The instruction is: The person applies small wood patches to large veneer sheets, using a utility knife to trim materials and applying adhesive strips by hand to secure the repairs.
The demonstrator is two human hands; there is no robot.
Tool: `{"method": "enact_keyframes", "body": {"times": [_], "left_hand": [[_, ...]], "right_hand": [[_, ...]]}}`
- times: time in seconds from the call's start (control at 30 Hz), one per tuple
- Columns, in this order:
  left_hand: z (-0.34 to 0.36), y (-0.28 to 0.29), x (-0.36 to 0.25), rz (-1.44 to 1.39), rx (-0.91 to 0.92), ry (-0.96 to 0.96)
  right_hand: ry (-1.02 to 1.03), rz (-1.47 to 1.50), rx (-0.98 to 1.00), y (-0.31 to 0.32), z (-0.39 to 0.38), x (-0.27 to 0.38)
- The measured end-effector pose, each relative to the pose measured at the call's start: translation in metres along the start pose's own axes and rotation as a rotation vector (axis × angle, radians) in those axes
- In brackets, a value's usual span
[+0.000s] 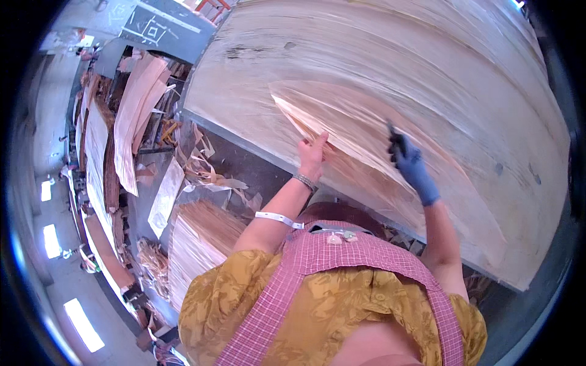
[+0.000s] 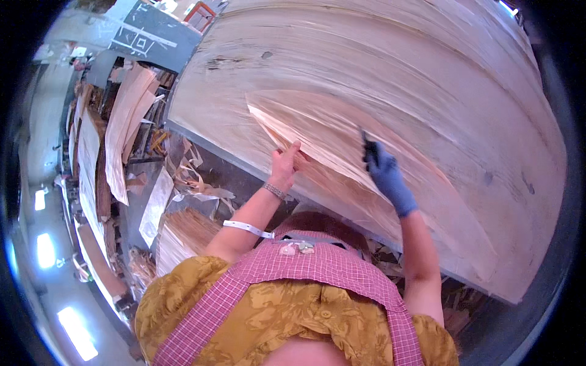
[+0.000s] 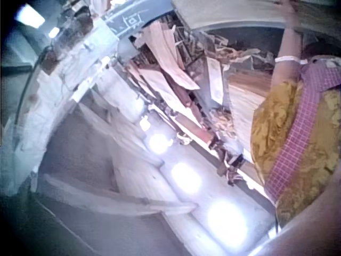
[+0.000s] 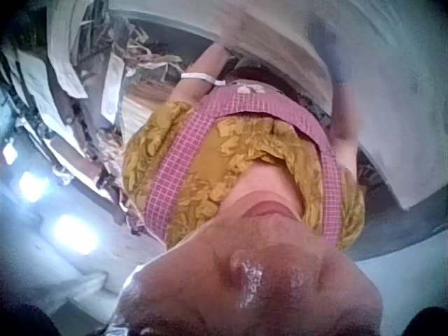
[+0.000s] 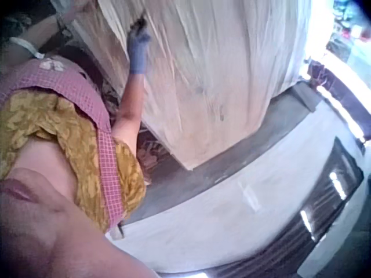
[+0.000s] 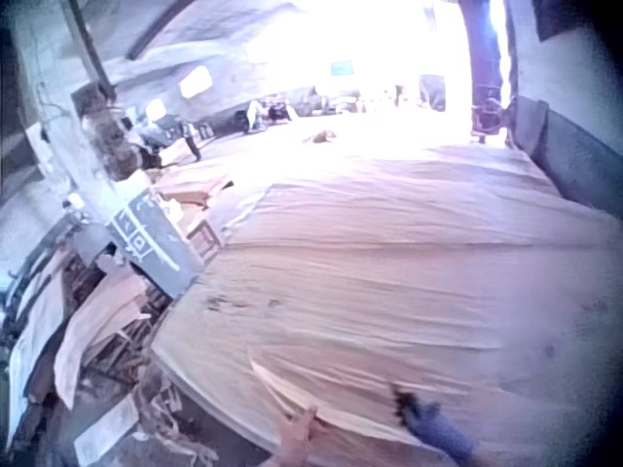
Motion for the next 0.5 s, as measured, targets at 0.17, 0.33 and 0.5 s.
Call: {"method": "enact_keyframes", "body": {"times": [0.17, 0.33, 0.5], "left_hand": [[-0.014, 0.024, -0.014, -0.066, -0.052, 0.042], [-0.014, 0.047, -0.071, 0.563, -0.365, -0.78], [0.024, 0.024, -0.102, 1.216, -0.227, -1.147]], "right_hand": [[-0.122, -0.043, 0.3, -0.078, 0.067, 0.014], [0.016, -0.399, 0.155, -0.08, 0.074, 0.001], [0.153, -0.576, 0.194, -0.111, 0.093, 0.038]]}}
Point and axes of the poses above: each hand's wrist, its own z-axis towards the middle knuckle, its own y-axis out of the back of the hand, x = y × z, the point moved 3 cm from there along z, towards the middle knuckle, and after that the axes turned 2 degrees about z, right-handed, at the moved point
